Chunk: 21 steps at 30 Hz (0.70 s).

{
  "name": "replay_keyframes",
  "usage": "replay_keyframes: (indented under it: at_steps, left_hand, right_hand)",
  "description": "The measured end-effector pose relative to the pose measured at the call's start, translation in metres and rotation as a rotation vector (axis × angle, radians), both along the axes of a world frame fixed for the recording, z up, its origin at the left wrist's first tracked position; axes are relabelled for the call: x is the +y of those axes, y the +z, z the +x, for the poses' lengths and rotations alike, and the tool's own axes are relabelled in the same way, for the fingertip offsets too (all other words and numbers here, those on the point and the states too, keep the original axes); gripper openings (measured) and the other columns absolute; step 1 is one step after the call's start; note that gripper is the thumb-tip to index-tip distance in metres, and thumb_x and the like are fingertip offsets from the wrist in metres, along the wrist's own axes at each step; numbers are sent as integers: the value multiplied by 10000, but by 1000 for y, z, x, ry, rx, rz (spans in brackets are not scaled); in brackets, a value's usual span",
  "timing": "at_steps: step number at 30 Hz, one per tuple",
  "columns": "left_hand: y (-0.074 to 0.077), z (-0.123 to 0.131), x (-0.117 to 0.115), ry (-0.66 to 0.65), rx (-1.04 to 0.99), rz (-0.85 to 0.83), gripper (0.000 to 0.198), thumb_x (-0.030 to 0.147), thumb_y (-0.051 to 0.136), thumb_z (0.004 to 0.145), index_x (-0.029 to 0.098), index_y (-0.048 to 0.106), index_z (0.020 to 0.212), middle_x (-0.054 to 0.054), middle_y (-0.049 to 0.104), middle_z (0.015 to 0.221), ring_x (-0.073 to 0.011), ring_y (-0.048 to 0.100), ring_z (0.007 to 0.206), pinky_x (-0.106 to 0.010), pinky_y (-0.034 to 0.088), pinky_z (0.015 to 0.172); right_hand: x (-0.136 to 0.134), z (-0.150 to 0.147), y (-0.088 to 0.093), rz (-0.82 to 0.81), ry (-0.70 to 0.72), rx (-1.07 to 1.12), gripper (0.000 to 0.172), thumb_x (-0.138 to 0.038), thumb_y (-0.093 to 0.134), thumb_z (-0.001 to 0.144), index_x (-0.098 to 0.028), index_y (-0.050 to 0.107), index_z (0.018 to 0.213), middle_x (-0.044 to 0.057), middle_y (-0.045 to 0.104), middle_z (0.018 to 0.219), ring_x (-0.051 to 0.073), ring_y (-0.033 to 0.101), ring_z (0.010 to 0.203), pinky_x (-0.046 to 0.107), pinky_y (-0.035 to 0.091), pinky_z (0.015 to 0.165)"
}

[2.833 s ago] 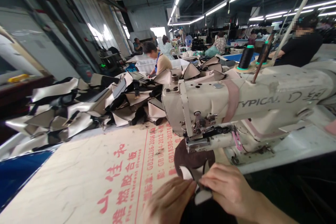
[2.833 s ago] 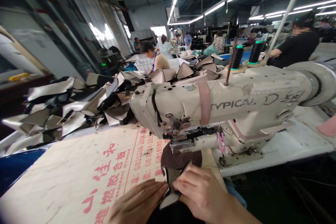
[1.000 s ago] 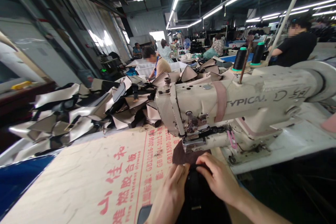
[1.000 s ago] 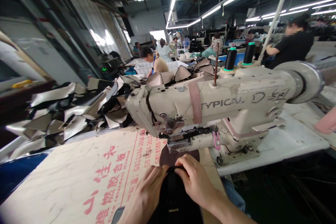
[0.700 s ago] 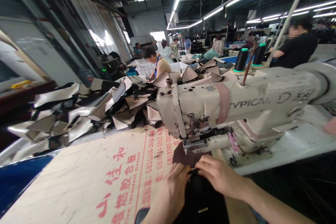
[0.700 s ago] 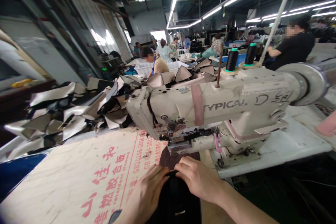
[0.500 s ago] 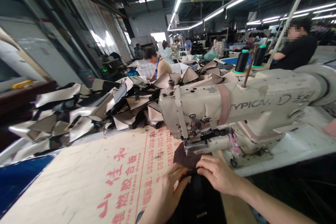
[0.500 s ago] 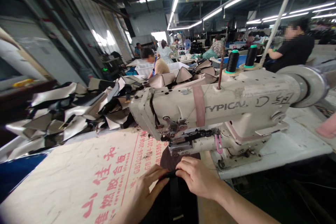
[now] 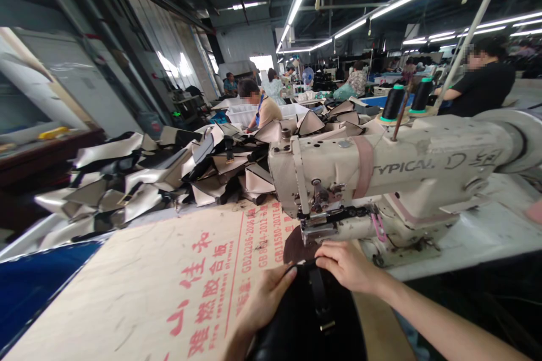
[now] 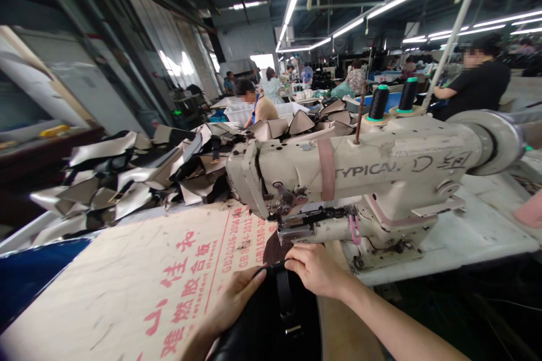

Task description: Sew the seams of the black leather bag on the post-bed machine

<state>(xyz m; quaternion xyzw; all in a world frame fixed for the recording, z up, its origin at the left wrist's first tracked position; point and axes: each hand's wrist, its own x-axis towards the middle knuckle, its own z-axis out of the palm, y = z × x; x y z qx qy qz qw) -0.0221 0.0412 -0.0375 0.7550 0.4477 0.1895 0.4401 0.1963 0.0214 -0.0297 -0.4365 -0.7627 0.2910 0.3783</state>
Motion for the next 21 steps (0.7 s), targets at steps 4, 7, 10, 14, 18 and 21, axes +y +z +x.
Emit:
replay_keyframes:
  at_steps: [4,7,10,14,18,21]
  left_hand:
    - [20,-13,15,-12,0,-50,419,452,392,867,117,594,717,28,530,623,-98,455,597,-186,357,543]
    - [58,-21,47,-211,169,16,399,419,402,863,127,588,663,37,494,593,-89,423,586,-180,323,542]
    - [86,-16,86,-421,366,83,338,385,475,818,139,615,635,42,493,549,-89,422,555,-180,318,528]
    - [83,-3,107,-478,402,68,283,342,460,818,176,680,754,28,608,628,-118,521,607,-187,379,569]
    - [59,-10,89,-530,408,43,418,177,516,717,279,604,1113,30,663,1055,-177,584,935,-232,414,825]
    - [40,-23,71,-535,467,-19,597,57,474,604,285,577,1146,32,663,1076,-174,598,910,-228,442,779]
  right_hand:
    - [-3,-22,6,-77,-55,124,158,-241,511,860,-170,620,769,-7,617,739,121,556,700,215,375,654]
    - [-6,-50,-4,-160,-184,262,251,-319,451,888,-149,596,772,-1,602,703,115,540,656,192,375,589]
    - [-3,-76,-23,-236,-325,380,385,-398,328,922,-127,563,778,23,584,687,124,524,627,188,370,525]
    - [3,-85,-43,-324,-429,542,404,-454,338,904,-134,557,792,33,584,701,147,533,667,200,385,563]
    - [1,-80,-46,-280,-416,504,306,-394,414,888,-156,567,770,19,583,708,144,536,692,201,362,617]
    - [-7,-80,-41,-199,-332,349,222,-282,429,885,-159,564,757,11,582,715,130,542,689,199,338,634]
